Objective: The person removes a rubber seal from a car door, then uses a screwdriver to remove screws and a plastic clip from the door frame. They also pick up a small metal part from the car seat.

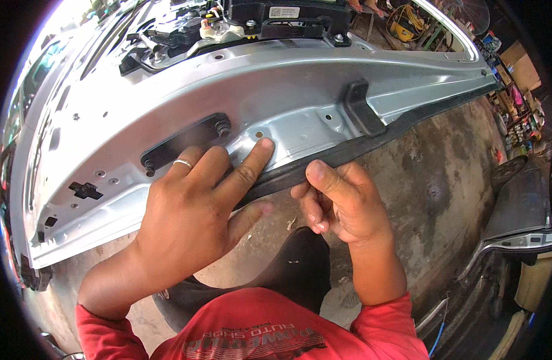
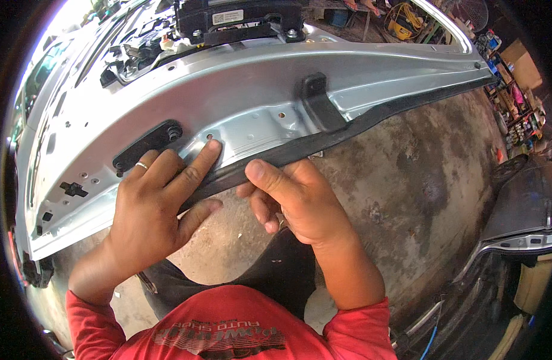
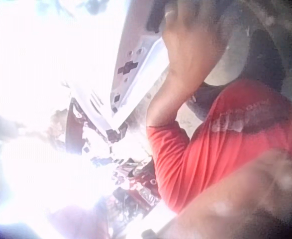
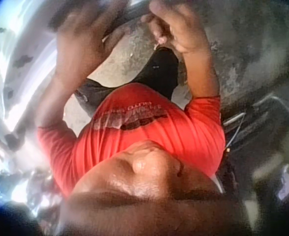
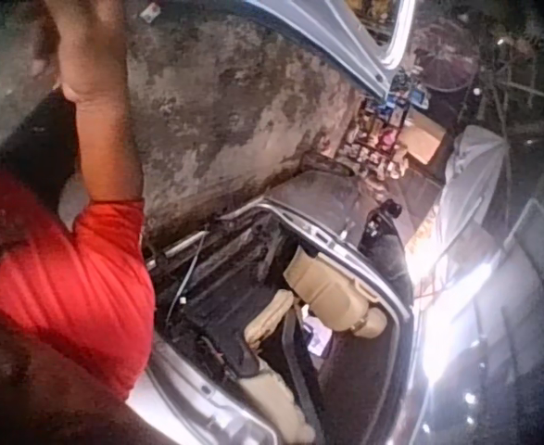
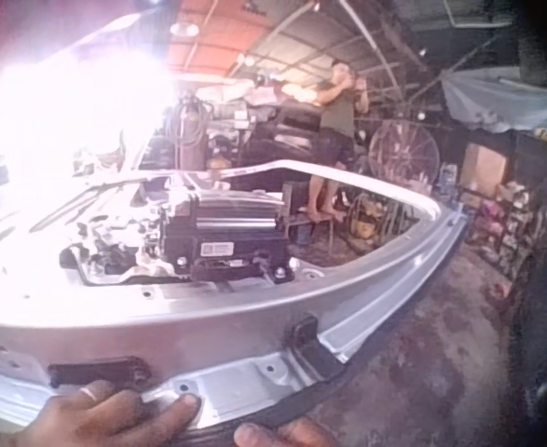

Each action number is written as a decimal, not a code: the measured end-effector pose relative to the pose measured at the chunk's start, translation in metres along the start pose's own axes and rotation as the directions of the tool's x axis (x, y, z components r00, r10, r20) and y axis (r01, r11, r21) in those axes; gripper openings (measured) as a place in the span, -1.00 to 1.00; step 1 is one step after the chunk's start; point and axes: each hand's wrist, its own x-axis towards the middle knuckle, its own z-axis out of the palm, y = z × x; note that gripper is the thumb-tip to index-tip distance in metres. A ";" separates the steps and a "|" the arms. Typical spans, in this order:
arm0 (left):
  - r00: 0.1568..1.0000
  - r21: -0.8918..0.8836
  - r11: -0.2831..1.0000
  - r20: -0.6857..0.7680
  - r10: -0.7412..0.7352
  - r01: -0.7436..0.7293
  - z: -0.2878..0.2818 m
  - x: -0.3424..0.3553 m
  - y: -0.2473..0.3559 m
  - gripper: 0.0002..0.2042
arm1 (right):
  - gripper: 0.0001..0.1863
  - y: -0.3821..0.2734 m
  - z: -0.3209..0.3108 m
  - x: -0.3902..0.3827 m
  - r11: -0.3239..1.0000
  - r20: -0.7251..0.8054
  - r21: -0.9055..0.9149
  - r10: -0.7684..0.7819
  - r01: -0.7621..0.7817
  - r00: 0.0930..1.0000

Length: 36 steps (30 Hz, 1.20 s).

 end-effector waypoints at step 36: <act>0.992 -0.231 0.973 -0.122 -0.041 0.012 0.014 0.026 -0.003 -0.29 | -0.46 0.011 0.013 0.001 0.959 -0.182 -0.227 -0.210 0.167 0.961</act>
